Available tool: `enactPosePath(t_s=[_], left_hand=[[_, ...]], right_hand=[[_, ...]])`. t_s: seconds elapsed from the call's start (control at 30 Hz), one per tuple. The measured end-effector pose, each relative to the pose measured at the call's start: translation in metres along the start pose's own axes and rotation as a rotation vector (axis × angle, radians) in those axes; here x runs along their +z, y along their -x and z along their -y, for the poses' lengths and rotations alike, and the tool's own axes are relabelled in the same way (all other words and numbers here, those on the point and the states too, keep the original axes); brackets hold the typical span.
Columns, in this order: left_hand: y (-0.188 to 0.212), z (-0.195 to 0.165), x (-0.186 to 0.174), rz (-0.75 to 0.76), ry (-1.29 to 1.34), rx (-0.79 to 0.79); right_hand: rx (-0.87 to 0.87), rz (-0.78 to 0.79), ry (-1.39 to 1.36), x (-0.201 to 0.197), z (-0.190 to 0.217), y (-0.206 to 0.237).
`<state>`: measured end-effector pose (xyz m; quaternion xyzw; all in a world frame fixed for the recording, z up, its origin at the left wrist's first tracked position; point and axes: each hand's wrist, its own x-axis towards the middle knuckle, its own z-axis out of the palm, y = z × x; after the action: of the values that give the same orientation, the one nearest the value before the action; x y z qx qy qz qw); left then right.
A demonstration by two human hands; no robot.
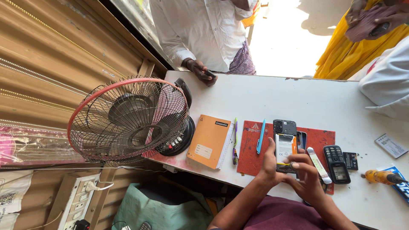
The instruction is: The person pries open the back cover of a smartphone using a thin card, removes the battery, and works on the internal components with a screwdriver. They hand cash to a customer across the bench, then press buttons on a feature phone to test it.
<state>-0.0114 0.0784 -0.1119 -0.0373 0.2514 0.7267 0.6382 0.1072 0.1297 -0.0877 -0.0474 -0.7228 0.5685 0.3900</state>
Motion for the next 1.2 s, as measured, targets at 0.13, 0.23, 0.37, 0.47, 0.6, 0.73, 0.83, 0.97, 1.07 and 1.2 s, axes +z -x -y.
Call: enactPosePath(t_s=[0.13,0.23,0.37,0.47,0.6,0.73,0.83,0.97,1.07,1.2], left_hand=[[-0.001,0.002,-0.001,0.033,-0.029,0.0],[-0.002,0.002,-0.002,0.046,0.008,-0.011],[-0.001,0.003,-0.005,0.012,-0.049,0.009],[-0.001,0.004,-0.006,0.008,-0.092,-0.017],[-0.003,0.006,-0.007,0.017,-0.05,-0.025],[-0.003,0.006,-0.007,0.056,0.014,-0.043],[-0.003,0.005,-0.007,0.025,-0.008,-0.057],[-0.002,0.005,-0.006,0.029,-0.061,-0.033],[-0.003,0.007,-0.005,0.046,-0.061,-0.032],[-0.003,0.008,-0.006,-0.03,-0.061,-0.052]], right_hand=[[0.063,-0.008,0.094,-0.005,-0.001,-0.001],[0.001,0.025,0.026,-0.006,0.0,-0.001],[-0.042,-0.098,0.136,-0.007,0.001,-0.001],[-0.013,-0.079,0.163,-0.007,0.002,0.002],[0.031,-0.143,0.022,-0.003,0.001,0.007],[0.16,-0.152,0.033,-0.007,0.002,0.012],[0.142,-0.108,-0.188,-0.008,0.004,0.01],[0.167,-0.175,-0.146,-0.008,0.004,0.012],[0.255,-0.185,-0.225,-0.009,0.005,0.012],[0.168,-0.162,-0.123,-0.011,0.006,0.01]])
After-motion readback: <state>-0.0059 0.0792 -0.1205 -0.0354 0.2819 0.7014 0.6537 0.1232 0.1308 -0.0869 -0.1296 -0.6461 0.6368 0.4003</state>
